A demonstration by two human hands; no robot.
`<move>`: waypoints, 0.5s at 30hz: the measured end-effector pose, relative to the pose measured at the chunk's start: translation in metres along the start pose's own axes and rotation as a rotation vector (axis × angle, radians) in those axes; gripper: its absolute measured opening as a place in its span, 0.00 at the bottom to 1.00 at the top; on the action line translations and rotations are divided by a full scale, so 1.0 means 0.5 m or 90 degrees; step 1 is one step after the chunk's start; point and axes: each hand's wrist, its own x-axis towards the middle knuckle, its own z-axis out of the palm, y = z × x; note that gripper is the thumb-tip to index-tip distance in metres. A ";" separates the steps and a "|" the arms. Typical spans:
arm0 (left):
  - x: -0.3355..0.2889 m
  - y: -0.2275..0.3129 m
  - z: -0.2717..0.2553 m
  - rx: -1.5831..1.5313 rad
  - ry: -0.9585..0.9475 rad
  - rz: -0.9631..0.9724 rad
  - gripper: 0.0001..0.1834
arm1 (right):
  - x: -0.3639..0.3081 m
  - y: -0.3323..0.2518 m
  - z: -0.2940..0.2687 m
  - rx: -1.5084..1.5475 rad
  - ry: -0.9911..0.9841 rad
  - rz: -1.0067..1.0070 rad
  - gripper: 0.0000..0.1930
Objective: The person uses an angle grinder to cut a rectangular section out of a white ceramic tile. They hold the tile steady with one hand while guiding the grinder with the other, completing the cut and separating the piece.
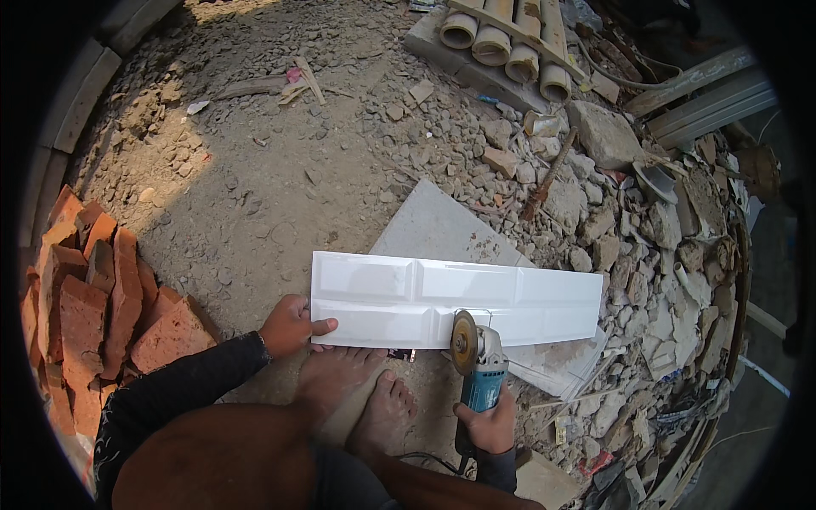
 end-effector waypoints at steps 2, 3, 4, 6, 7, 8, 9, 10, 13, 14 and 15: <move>0.001 -0.001 0.001 0.006 0.011 -0.009 0.23 | 0.000 0.001 0.000 0.028 -0.003 -0.004 0.26; 0.001 -0.001 0.001 0.001 0.005 -0.003 0.23 | 0.000 0.001 0.000 0.010 0.000 0.001 0.26; 0.002 -0.002 0.000 0.002 0.005 -0.004 0.23 | 0.000 0.001 0.000 0.008 0.001 -0.004 0.26; 0.002 -0.001 -0.001 0.002 0.000 -0.005 0.23 | -0.001 0.001 -0.001 0.004 0.002 -0.011 0.26; 0.002 0.000 -0.001 0.000 -0.005 -0.005 0.23 | -0.001 0.000 -0.002 0.002 0.001 -0.015 0.26; 0.002 0.000 -0.002 0.006 -0.002 -0.014 0.23 | -0.001 0.000 -0.003 0.013 -0.001 -0.024 0.25; 0.001 0.001 -0.001 -0.005 -0.008 -0.002 0.23 | 0.000 -0.001 -0.003 -0.002 -0.002 -0.015 0.25; 0.000 0.001 0.000 -0.008 -0.008 0.001 0.23 | 0.000 -0.001 -0.004 -0.003 -0.005 -0.012 0.25; -0.002 0.003 0.002 -0.006 -0.001 0.000 0.23 | 0.000 -0.003 -0.005 -0.003 -0.007 -0.009 0.25; -0.001 0.003 0.002 0.002 0.006 -0.006 0.23 | 0.000 -0.003 -0.005 0.010 -0.008 -0.011 0.25; -0.001 0.004 0.001 0.001 -0.002 -0.006 0.24 | 0.000 -0.004 -0.005 0.002 -0.007 -0.004 0.25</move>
